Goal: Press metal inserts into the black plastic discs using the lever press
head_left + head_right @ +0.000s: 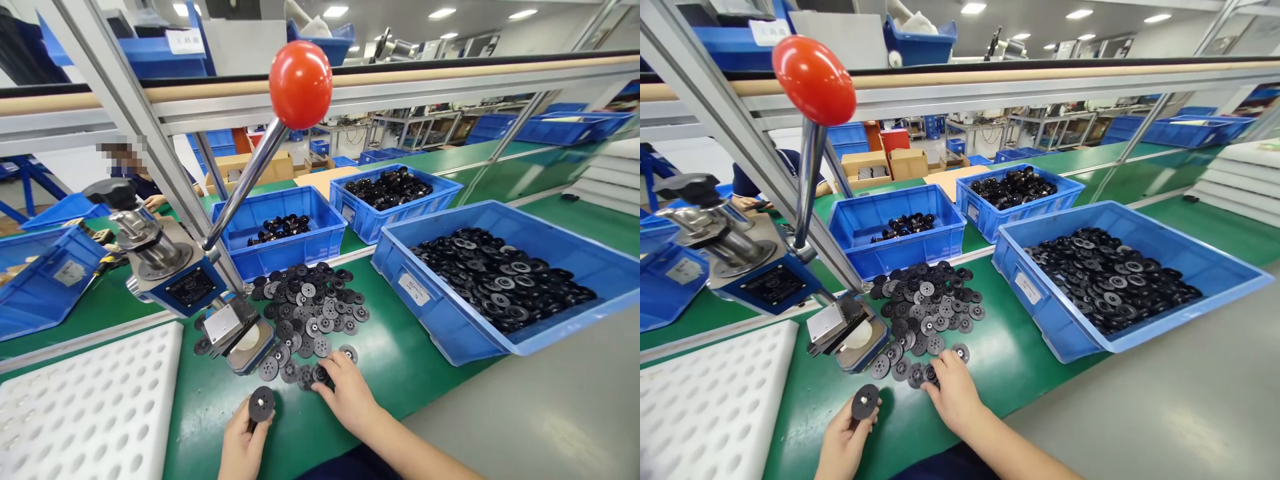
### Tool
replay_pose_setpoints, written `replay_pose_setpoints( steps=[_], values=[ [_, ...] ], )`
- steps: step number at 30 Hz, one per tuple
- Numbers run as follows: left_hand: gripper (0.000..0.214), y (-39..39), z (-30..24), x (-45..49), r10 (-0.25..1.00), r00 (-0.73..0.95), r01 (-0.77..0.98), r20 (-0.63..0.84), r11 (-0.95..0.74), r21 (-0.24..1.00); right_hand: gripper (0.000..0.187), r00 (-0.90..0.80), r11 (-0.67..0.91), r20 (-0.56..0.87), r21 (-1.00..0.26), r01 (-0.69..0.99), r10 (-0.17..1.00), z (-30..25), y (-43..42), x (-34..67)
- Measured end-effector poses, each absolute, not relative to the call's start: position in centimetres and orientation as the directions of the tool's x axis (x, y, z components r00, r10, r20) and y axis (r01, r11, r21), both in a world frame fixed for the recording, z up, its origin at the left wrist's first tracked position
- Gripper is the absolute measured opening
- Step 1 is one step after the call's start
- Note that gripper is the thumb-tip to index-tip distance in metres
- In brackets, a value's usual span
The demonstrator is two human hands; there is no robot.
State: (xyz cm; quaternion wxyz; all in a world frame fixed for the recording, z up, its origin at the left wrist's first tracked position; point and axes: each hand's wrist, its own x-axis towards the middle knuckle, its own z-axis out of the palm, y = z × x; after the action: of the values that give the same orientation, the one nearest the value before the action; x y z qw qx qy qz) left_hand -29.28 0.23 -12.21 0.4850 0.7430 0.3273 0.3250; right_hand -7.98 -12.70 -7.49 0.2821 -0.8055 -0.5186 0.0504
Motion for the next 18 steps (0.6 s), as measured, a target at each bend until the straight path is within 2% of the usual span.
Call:
replay_pose_setpoints(
  steps=[2, 5, 8, 11, 15, 18],
  values=[
    [0.034, -0.3, -11.1, -29.1, 0.800, 0.571, 0.167, 0.182, -0.330, 0.929, 0.027, 0.444, -0.241, 0.290, -0.534, 0.810, 0.848, -7.4, -12.5, -7.9],
    [0.032, -1.5, -9.0, -28.7, 0.787, 0.567, 0.149, 0.241, -0.386, 0.910, 0.035, 0.364, -0.068, 0.395, -0.594, 0.801, 0.844, -6.6, -12.2, -8.6],
    [0.029, -2.1, -7.7, -28.3, 0.750, 0.584, 0.132, 0.309, -0.464, 0.876, 0.040, 0.232, 0.125, 0.449, -0.634, 0.763, 0.863, -5.2, -11.7, -10.3],
    [0.027, -1.8, -7.8, -27.9, 0.699, 0.610, 0.096, 0.373, -0.533, 0.841, 0.038, 0.108, 0.249, 0.477, -0.624, 0.741, 0.872, -3.8, -11.0, -12.1],
    [0.032, -1.6, -8.9, -27.7, 0.663, 0.595, 0.031, 0.454, -0.583, 0.812, 0.031, 0.012, 0.297, 0.477, -0.567, 0.769, 0.879, -3.1, -10.3, -13.2],
    [0.031, -1.8, -9.4, -27.7, 0.661, 0.597, 0.020, 0.454, -0.578, 0.816, 0.029, -0.008, 0.280, 0.464, -0.521, 0.806, 0.886, -3.1, -10.2, -13.2]
  ],
)
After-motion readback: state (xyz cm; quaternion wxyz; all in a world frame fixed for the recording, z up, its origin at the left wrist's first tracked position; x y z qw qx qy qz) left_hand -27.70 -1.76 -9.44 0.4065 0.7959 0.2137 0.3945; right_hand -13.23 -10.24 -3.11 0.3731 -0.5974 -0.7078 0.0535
